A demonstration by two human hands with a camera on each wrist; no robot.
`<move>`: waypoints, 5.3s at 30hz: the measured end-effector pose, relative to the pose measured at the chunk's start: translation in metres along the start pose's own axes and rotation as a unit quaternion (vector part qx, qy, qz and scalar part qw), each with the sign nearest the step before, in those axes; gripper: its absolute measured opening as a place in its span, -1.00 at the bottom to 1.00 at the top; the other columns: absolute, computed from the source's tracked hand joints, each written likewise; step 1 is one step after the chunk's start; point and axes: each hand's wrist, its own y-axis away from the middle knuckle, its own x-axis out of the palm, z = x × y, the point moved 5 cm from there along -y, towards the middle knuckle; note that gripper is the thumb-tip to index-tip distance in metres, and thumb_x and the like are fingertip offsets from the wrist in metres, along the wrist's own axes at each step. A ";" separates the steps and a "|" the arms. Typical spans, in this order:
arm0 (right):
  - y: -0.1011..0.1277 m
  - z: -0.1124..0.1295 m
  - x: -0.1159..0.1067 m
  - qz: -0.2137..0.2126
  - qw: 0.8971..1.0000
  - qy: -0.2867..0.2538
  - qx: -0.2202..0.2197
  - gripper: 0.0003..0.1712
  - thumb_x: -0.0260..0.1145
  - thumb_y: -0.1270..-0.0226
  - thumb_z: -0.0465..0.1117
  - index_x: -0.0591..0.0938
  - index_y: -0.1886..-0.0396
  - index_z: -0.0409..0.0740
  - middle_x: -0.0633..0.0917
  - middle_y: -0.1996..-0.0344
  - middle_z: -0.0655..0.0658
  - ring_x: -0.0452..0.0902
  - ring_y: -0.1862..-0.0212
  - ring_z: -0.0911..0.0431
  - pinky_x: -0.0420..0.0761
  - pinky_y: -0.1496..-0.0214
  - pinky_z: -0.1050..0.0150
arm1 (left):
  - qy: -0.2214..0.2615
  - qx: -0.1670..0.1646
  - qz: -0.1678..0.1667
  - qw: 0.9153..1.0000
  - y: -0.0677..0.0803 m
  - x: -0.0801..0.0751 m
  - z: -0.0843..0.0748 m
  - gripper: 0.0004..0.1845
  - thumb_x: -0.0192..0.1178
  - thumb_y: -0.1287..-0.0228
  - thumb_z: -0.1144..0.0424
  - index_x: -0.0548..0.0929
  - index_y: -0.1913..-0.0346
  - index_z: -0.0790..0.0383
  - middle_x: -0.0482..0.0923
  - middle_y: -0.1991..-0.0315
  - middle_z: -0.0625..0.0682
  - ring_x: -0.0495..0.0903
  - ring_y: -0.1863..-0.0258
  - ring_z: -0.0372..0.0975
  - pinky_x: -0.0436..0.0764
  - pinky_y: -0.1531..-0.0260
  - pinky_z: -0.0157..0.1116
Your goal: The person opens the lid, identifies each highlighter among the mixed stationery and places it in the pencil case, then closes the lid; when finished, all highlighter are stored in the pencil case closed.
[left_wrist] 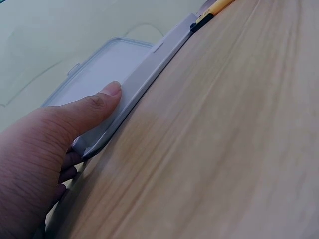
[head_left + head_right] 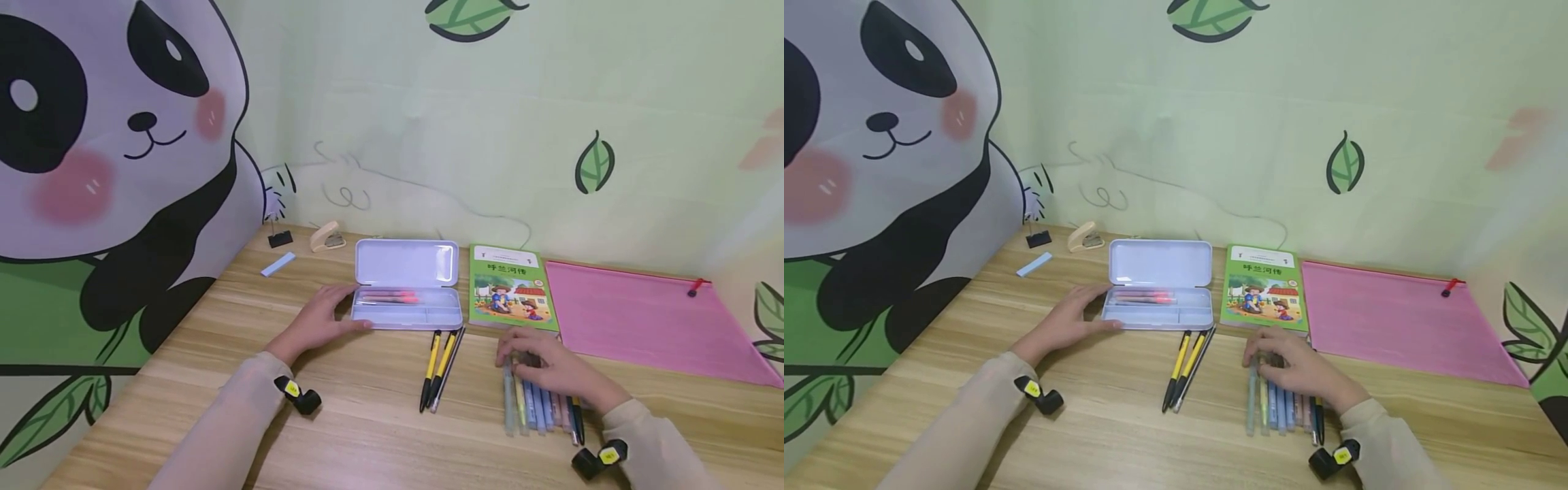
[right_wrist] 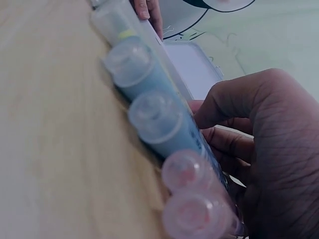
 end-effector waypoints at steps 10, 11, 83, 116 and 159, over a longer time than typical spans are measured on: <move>-0.002 -0.006 0.004 -0.012 0.999 0.028 0.039 -0.66 0.47 -0.16 -0.31 0.68 0.20 0.26 0.63 0.13 0.25 0.51 -0.04 0.20 0.51 -0.14 -0.03 | -0.003 -0.006 0.004 1.000 0.000 0.001 0.003 0.10 0.28 -0.01 -0.52 0.30 -0.53 0.03 0.34 -0.46 0.03 0.23 -0.45 -0.03 0.23 -0.41 0.06; -0.002 -0.007 0.005 -0.012 0.999 0.028 0.044 -0.66 0.47 -0.16 -0.30 0.68 0.20 0.27 0.63 0.13 0.25 0.51 -0.05 0.20 0.50 -0.15 -0.04 | -0.003 -0.006 0.004 1.000 0.000 0.001 0.003 0.10 0.28 0.00 -0.52 0.30 -0.53 0.04 0.34 -0.46 0.03 0.23 -0.45 -0.02 0.23 -0.42 0.06; -0.006 0.008 -0.022 -0.271 0.927 -0.115 0.232 -0.66 0.41 -0.35 0.04 0.74 0.05 -0.09 0.81 0.22 0.00 0.69 0.13 0.21 0.62 0.09 0.40 | 0.001 -0.001 0.002 1.000 0.000 0.002 0.003 0.10 0.27 0.01 -0.54 0.34 -0.51 0.06 0.36 -0.45 0.03 0.26 -0.42 -0.02 0.25 -0.40 0.07; -0.151 0.024 0.067 -0.333 0.923 -0.081 0.174 -0.74 0.29 -0.45 -0.18 0.72 0.00 -0.21 0.78 0.27 -0.08 0.67 0.21 0.03 0.64 0.04 0.11 | -0.008 -0.009 -0.001 1.000 -0.003 0.001 0.008 0.09 0.23 0.02 -0.58 0.33 -0.51 -0.02 0.33 -0.46 -0.03 0.24 -0.44 -0.06 0.24 -0.41 0.06; -0.153 0.017 0.067 -0.264 0.941 0.090 0.193 -0.78 0.33 -0.36 -0.35 0.68 0.03 -0.28 0.75 0.16 -0.21 0.65 0.17 -0.02 0.66 0.08 0.11 | 0.000 0.000 0.002 1.000 -0.002 0.001 0.004 0.05 0.31 -0.04 -0.47 0.33 -0.51 0.04 0.33 -0.47 -0.01 0.24 -0.43 -0.06 0.23 -0.42 0.04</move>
